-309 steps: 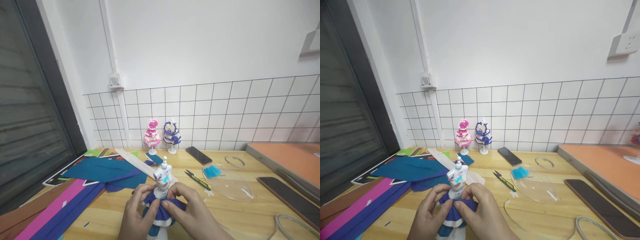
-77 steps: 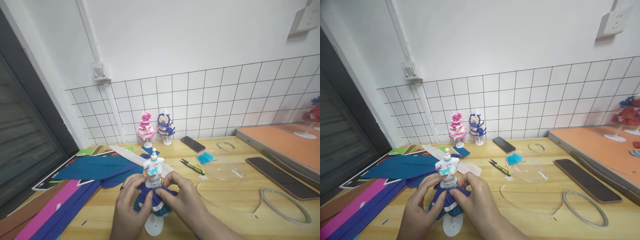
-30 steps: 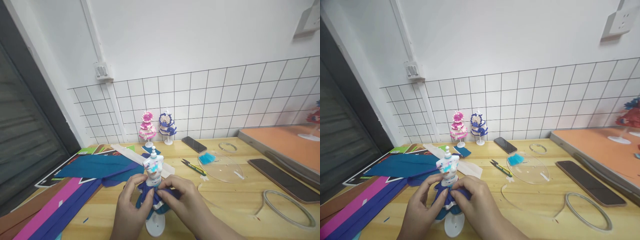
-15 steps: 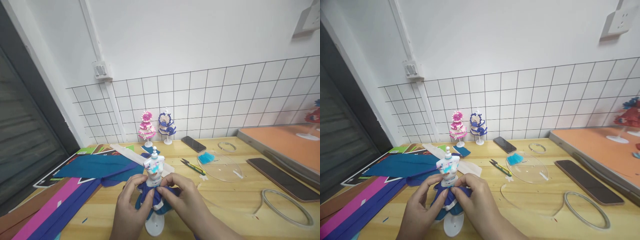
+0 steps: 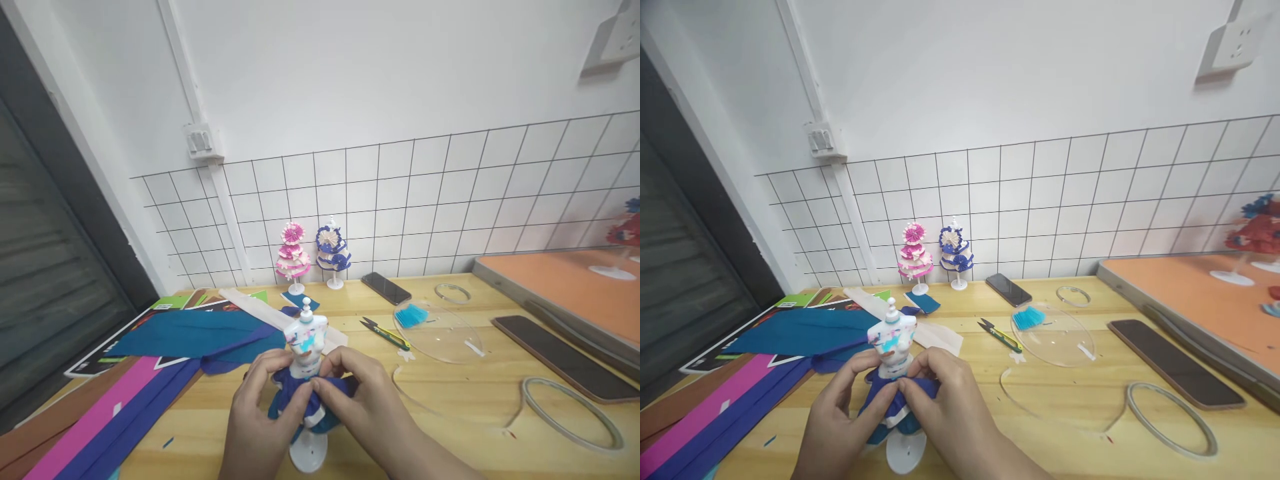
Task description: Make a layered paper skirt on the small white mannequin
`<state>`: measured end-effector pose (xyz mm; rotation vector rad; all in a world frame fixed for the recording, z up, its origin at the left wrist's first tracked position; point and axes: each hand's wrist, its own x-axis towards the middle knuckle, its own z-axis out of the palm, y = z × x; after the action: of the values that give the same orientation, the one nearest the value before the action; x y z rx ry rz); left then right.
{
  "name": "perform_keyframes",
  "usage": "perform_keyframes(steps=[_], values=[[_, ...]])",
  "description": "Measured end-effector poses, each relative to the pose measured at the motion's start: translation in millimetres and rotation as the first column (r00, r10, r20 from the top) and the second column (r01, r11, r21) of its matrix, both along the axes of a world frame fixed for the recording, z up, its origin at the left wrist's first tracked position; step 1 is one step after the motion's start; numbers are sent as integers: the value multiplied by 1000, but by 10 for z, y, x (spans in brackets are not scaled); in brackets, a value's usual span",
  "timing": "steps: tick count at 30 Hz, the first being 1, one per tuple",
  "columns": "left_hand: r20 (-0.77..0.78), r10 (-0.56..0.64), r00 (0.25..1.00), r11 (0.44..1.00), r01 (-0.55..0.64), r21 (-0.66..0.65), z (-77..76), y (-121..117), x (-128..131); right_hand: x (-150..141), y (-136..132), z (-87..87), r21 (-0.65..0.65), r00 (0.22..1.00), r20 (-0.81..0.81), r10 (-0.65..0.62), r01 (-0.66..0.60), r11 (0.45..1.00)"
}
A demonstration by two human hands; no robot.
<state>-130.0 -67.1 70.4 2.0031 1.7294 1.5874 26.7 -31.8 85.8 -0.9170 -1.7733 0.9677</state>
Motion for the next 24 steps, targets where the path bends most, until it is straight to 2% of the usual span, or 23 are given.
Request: perform_keyframes(steps=[5,13,20,24], values=[[60,43,997,998,-40,-45,6,1,-29,9,18,0,66,999,20,43,-44,997],[29,50,998,998,-49,-45,60,-11,-43,26,1,21,10,997,11,77,-77,997],[29,41,999,999,-40,-21,63,13,-41,76,-34,-4,217,983,180,-42,2,976],[28,49,998,998,-48,-39,75,19,-68,106,-28,45,222,975,221,-29,-21,975]])
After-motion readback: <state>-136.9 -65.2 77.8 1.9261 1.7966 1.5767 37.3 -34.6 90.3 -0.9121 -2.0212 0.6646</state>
